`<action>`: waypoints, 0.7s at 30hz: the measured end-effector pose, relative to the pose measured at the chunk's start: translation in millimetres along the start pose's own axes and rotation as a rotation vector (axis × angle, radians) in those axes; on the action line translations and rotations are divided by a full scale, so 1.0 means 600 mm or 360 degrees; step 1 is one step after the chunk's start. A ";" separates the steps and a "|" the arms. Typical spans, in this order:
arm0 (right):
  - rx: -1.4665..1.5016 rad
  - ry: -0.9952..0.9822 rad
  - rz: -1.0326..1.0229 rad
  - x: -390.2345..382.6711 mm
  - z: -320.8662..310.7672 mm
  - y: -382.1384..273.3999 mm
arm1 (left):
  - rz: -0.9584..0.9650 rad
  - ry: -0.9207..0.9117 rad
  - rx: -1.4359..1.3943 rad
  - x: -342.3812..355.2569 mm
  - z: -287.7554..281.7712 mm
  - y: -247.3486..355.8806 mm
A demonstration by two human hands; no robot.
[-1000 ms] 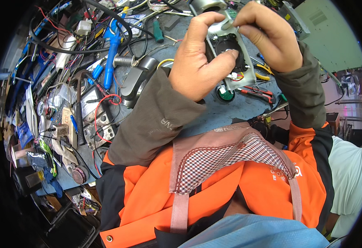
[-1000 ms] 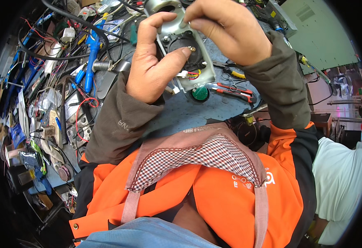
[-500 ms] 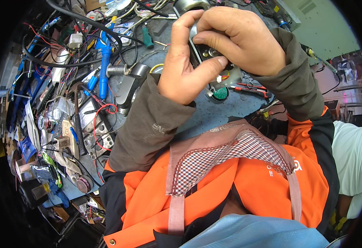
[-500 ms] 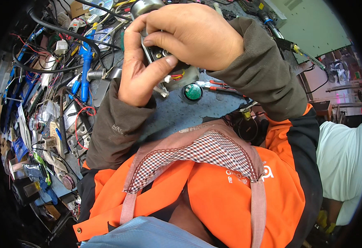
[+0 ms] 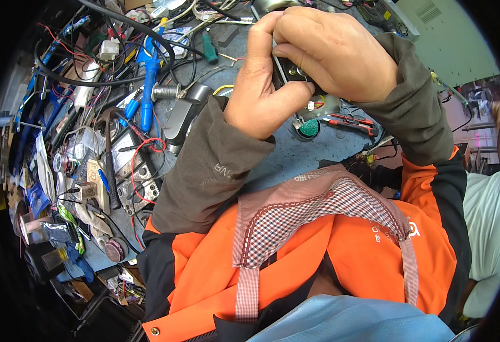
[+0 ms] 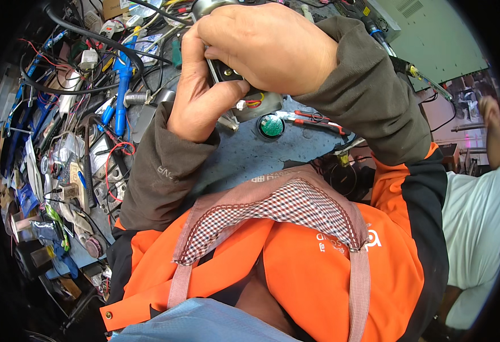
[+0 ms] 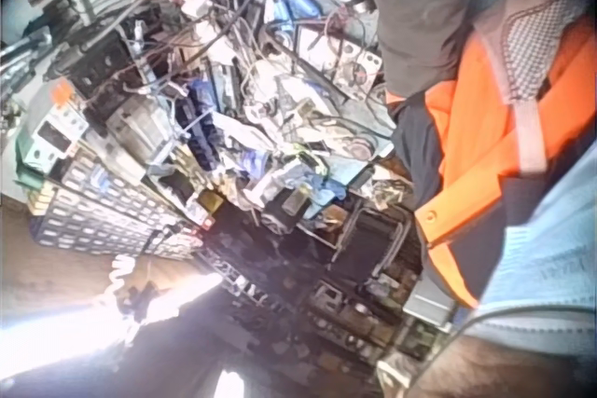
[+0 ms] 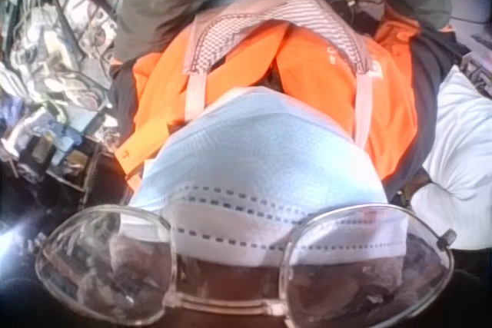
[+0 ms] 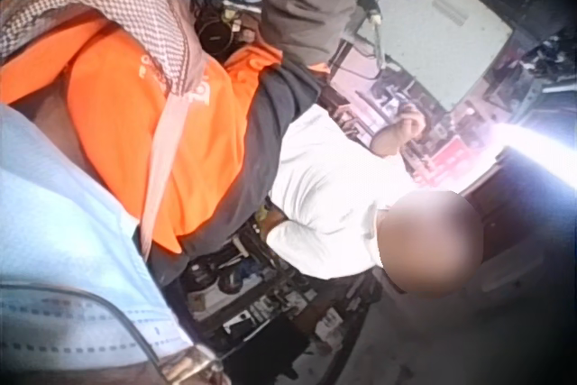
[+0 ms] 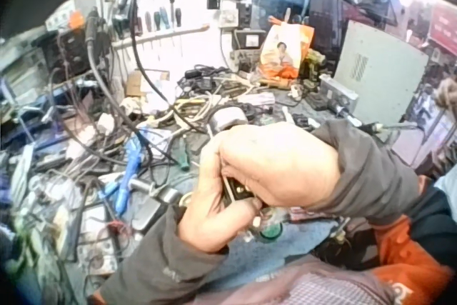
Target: The person disassembles a small white plastic housing containing a motor and wires, removes internal components, and uses a screwdriver and pliers to adjust and reassemble parts. The person repeatedly opens and closes the housing while manipulating wires and small mechanical pieces on a cluttered workbench.
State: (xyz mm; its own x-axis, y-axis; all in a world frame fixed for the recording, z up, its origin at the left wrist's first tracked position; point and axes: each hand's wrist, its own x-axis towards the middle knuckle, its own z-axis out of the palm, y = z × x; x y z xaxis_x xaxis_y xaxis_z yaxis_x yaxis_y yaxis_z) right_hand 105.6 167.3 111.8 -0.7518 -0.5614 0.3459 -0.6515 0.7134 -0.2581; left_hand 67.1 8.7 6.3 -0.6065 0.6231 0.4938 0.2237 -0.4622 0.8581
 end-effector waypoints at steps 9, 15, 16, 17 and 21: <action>-0.0276 0.0107 -0.0191 -0.015 0.013 0.026 | -0.0102 -0.0005 0.0020 0.001 -0.004 0.009; -0.0054 -0.0015 -0.0484 0.001 0.004 0.044 | 0.0155 0.0000 0.0136 0.003 -0.004 -0.011; 0.0013 0.0029 -0.0478 0.002 0.006 0.045 | 0.0143 0.0000 0.0097 0.005 -0.006 -0.013; 0.0083 0.0071 -0.0478 0.004 0.009 0.046 | 0.0131 -0.0001 0.0059 0.006 -0.008 -0.015; 0.0071 0.0071 -0.0268 0.001 0.004 0.039 | -0.0035 0.0043 -0.0087 0.003 -0.004 0.005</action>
State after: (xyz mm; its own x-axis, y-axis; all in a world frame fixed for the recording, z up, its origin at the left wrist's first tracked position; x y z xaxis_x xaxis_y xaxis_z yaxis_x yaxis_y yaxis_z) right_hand 89.7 182.7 103.9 -0.6270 -0.6514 0.4272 -0.7724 0.5910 -0.2326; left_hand 64.6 6.9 9.2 -0.6314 0.6164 0.4705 0.1685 -0.4831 0.8592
